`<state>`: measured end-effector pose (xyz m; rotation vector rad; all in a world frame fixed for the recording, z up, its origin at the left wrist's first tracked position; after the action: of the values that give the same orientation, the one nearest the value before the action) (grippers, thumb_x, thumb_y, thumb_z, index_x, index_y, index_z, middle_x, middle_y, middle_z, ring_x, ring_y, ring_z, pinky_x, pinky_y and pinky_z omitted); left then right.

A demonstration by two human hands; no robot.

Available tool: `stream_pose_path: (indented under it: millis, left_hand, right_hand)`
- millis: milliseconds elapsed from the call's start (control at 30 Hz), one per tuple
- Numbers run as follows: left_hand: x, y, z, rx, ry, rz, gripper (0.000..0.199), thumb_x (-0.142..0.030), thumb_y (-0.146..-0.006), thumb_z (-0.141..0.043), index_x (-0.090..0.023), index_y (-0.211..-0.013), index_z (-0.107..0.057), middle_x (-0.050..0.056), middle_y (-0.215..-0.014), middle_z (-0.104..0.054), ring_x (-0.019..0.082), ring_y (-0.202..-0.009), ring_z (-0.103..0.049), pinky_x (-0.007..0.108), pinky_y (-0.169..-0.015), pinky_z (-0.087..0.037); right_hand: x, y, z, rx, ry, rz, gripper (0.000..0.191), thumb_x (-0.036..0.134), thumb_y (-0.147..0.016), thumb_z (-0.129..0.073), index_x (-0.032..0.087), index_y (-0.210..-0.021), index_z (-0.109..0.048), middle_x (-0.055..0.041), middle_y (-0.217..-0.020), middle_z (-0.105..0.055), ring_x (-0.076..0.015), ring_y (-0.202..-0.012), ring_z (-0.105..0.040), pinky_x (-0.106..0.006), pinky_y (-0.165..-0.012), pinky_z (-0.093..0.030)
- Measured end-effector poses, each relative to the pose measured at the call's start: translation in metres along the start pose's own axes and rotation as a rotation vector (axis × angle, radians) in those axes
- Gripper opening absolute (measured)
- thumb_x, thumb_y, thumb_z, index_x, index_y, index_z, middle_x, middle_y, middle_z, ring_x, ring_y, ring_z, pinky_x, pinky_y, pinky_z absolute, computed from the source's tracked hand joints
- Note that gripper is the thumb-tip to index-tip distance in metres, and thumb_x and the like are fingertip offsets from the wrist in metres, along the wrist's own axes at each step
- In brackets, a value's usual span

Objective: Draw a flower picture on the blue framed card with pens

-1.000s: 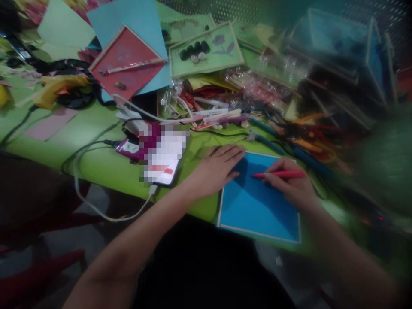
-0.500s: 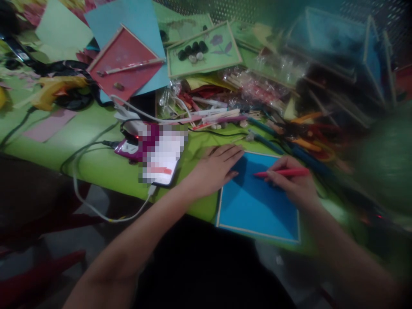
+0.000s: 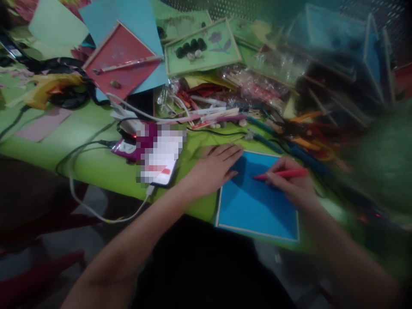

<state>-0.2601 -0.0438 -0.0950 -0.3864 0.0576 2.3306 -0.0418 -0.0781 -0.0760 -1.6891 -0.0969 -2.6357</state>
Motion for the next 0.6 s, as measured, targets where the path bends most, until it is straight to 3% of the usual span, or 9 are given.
stream_pose_path:
  millis: [600]
  left_hand:
    - [0.0001,-0.0004,-0.0006,0.008,0.002,-0.005,0.055,-0.036,-0.111,-0.044,-0.022,-0.164,-0.040,0.003,-0.174,-0.036,0.024,-0.159,-0.035,0.045,-0.126,-0.031]
  right_hand:
    - [0.0023,0.0008,-0.0018,0.033,-0.004,-0.004,0.021,0.039,-0.085,-0.078,0.025,-0.075,-0.064,-0.0001,-0.065,-0.067,-0.0173,-0.058,-0.064,-0.030,-0.054,-0.051]
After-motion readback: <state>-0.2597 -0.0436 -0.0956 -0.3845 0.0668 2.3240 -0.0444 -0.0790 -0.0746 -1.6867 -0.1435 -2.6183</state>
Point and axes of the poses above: each hand's wrist, its own y-axis away from the middle knuckle, its own z-axis out of the back of the hand, x = y × z, the point moved 5 cm from there along -y, towards the middle knuckle
